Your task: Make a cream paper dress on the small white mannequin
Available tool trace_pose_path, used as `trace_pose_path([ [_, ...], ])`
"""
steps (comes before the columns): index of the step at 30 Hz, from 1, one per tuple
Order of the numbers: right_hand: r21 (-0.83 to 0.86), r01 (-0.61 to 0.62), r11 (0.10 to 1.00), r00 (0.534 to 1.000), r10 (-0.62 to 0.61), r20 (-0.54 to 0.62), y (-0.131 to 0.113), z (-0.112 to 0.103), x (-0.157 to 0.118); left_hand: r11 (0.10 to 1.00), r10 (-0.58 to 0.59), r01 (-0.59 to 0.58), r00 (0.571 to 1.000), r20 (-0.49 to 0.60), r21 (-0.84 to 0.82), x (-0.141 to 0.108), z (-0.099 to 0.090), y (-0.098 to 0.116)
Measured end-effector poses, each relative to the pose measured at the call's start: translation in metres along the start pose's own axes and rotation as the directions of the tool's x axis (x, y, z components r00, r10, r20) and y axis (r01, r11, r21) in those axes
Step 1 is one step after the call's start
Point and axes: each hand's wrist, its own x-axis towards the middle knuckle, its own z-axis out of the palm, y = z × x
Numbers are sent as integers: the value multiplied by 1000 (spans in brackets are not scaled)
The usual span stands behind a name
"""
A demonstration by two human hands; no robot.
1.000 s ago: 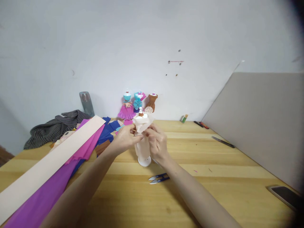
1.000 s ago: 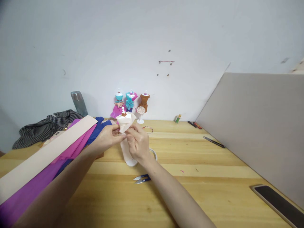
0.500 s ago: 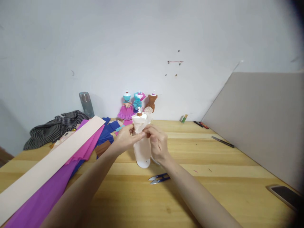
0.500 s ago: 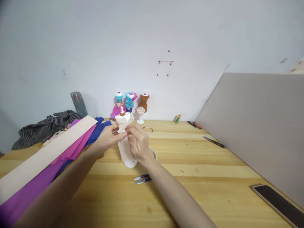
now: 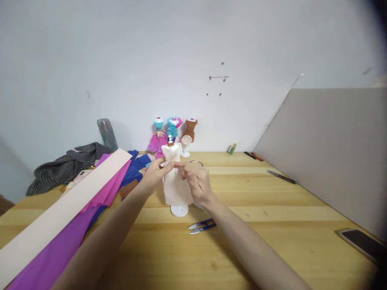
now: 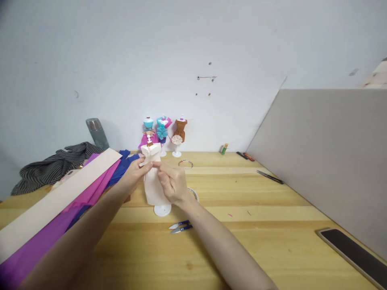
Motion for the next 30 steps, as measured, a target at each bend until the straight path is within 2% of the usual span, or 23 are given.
trace_pose_path([
  [3,77,-57,995,998,58,-14,1,-3,1,1000,-4,5,1000,19,-22,1,1,-1],
  [5,196,-141,970,984,159,-83,2,-5,2,999,5,-4,999,35,-36,2,2,0],
  [7,311,-234,921,938,298,-177,5,-6,5,998,12,-11,999,29,-59,3,2,-1],
  [9,358,-336,871,875,429,-223,8,-8,8,997,9,-7,1000,17,-80,4,2,-2],
  [11,348,-448,823,826,530,-190,12,-9,13,997,3,-2,1000,11,-82,5,1,-3],
  [13,306,-530,791,800,586,-128,15,-9,16,997,0,1,1000,19,-74,5,1,-3],
  [15,242,-554,797,805,586,-88,16,-9,17,998,1,1,1000,26,-61,4,2,-2],
  [19,139,-538,831,831,551,-79,16,-7,16,1000,8,-8,1000,19,21,1,5,1],
  [24,151,-552,820,822,565,-70,15,-9,17,991,24,-19,999,-30,133,-1,7,2],
  [30,110,-535,838,837,543,-69,16,-11,17,984,23,-22,1000,-8,178,1,8,5],
])
